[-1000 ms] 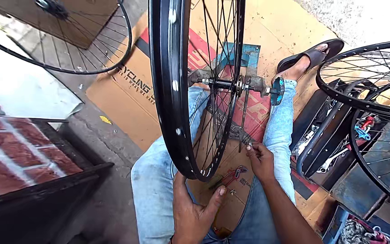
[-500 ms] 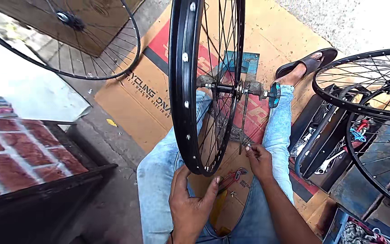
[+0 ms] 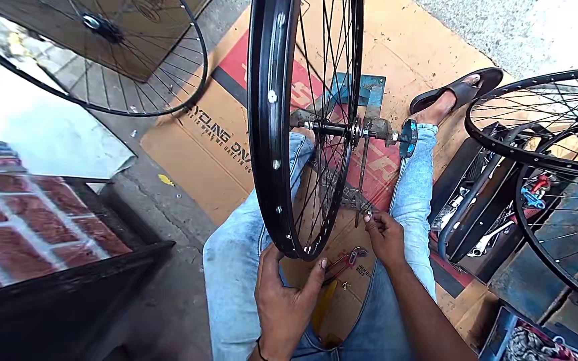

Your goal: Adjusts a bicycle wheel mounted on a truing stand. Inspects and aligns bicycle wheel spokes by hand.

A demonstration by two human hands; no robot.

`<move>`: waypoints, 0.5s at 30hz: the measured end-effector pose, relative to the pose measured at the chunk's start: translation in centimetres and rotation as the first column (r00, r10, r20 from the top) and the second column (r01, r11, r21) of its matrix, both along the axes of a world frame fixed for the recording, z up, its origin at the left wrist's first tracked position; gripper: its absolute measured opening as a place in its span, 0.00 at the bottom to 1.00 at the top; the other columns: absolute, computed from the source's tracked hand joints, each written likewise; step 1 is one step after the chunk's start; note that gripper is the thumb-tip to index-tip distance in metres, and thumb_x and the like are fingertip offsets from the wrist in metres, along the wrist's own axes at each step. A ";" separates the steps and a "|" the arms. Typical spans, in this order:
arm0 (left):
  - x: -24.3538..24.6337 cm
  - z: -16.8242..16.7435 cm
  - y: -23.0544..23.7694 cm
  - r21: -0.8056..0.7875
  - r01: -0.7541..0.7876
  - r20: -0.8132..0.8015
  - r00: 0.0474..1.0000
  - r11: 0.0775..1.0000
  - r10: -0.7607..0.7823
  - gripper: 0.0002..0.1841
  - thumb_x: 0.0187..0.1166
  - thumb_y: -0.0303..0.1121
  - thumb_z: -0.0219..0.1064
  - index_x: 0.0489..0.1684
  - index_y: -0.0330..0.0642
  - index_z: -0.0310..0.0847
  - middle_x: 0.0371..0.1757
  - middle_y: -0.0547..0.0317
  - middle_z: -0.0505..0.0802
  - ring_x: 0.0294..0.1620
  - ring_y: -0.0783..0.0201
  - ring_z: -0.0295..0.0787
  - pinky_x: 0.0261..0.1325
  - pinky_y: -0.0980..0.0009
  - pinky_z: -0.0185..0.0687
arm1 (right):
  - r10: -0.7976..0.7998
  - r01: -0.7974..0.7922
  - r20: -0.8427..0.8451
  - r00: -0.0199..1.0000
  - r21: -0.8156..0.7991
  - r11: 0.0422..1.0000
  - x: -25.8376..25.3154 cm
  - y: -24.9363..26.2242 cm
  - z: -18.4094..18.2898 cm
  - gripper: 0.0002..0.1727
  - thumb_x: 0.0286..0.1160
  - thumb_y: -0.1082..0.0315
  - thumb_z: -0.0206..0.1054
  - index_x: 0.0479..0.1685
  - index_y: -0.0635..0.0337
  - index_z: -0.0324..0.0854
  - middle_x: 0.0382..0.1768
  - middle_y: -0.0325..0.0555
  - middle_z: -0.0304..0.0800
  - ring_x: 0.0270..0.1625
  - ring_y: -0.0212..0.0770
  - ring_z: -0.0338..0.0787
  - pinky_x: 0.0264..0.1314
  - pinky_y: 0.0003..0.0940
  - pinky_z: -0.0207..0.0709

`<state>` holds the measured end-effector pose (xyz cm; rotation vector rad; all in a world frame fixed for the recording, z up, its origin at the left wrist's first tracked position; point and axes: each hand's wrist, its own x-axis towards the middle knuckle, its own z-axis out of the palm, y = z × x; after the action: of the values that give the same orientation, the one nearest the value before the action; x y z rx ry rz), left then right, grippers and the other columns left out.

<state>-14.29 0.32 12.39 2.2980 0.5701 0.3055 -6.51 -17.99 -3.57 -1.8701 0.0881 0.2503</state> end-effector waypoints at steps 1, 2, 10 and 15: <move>-0.1 -0.1 0.0 -0.001 -0.003 -0.012 1.000 1.000 0.002 0.40 0.63 0.53 0.80 0.70 0.34 0.76 0.67 0.51 0.88 0.68 0.61 0.86 0.73 0.62 0.83 | 0.001 -0.001 0.001 1.000 0.001 1.000 0.0 0.0 0.0 0.14 0.84 0.52 0.66 0.44 0.52 0.88 0.36 0.37 0.91 0.27 0.32 0.89 0.32 0.33 0.89; -0.2 -0.3 0.0 0.001 0.002 -0.020 1.000 1.000 -0.002 0.39 0.64 0.54 0.79 0.70 0.35 0.77 0.66 0.52 0.88 0.67 0.62 0.86 0.72 0.62 0.83 | 0.001 -0.001 0.001 1.000 -0.001 1.000 0.0 0.0 0.0 0.14 0.84 0.52 0.66 0.44 0.52 0.88 0.36 0.37 0.91 0.27 0.32 0.89 0.32 0.33 0.89; -0.6 -1.2 -0.2 0.015 -0.005 -0.061 0.998 1.000 0.006 0.46 0.61 0.59 0.80 0.76 0.35 0.72 0.71 0.48 0.85 0.68 0.60 0.85 0.71 0.61 0.84 | -0.005 0.005 -0.003 1.000 -0.009 1.000 0.0 -0.1 0.1 0.15 0.84 0.51 0.65 0.43 0.52 0.88 0.34 0.36 0.91 0.27 0.31 0.88 0.31 0.33 0.88; -0.5 -1.3 -0.3 -0.003 -0.004 -0.039 0.999 1.000 0.004 0.43 0.63 0.57 0.78 0.75 0.35 0.74 0.72 0.49 0.85 0.70 0.60 0.84 0.73 0.62 0.83 | -0.006 0.006 -0.011 1.000 -0.008 1.000 0.0 0.0 0.1 0.14 0.84 0.52 0.65 0.43 0.52 0.88 0.33 0.36 0.91 0.26 0.31 0.88 0.30 0.32 0.88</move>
<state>-14.79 0.03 11.12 2.3049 0.5945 0.2620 -6.54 -18.03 -3.45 -1.8760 0.1018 0.2562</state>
